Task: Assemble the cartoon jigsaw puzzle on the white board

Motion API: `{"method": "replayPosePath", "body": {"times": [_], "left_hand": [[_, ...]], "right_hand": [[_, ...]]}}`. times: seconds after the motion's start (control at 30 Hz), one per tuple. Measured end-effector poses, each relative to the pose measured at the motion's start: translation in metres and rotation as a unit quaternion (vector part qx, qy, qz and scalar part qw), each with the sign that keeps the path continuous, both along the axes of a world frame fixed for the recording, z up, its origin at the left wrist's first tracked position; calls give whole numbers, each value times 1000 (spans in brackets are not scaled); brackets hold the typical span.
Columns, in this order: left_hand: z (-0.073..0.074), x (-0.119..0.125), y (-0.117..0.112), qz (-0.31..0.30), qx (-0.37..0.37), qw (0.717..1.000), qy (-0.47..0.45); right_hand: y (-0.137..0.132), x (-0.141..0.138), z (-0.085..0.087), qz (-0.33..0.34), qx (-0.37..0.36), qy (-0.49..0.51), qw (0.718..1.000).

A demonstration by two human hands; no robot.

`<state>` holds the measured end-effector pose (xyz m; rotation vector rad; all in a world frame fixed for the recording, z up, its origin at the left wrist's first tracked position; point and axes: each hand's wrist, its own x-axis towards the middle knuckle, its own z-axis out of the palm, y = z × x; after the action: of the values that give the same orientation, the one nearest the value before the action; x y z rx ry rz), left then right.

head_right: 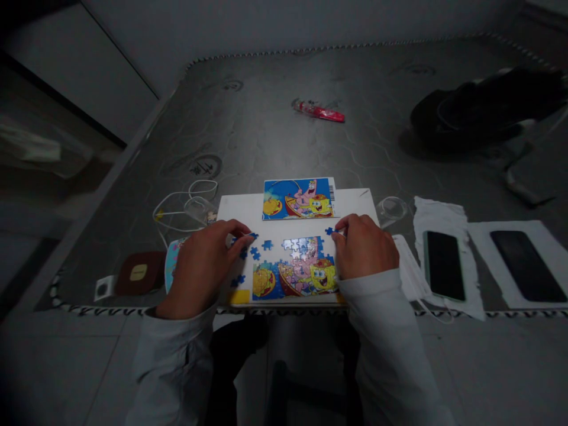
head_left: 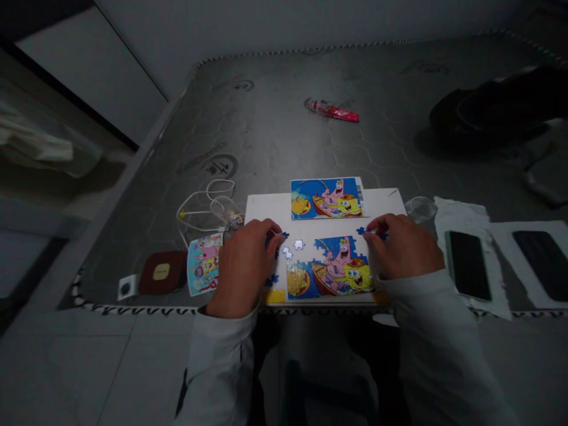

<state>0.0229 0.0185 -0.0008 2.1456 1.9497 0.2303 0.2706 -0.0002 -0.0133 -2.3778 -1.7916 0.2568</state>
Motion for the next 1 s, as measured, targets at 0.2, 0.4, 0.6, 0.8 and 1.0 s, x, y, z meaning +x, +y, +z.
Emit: {"method": "replayPosePath", "body": {"times": [0.2, 0.4, 0.6, 0.8, 1.0], "left_hand": [[0, 0, 0, -16, 33, 999, -36], [-4, 4, 0, -88, 17, 995, -45], [-7, 6, -2, -119, 9, 992, -37], [-3, 8, -2, -111, -14, 993, -24], [-2, 7, -3, -91, -21, 996, 8]], "right_hand": [[1, 4, -3, 5, 2, 9, 1000], [1, 8, -8, 18, -3, 8, 1000], [1, 8, -10, 26, 11, 13, 1000], [2, 4, -6, 21, 13, 21, 999], [-1, 3, -8, 17, 27, 10, 999]]}}
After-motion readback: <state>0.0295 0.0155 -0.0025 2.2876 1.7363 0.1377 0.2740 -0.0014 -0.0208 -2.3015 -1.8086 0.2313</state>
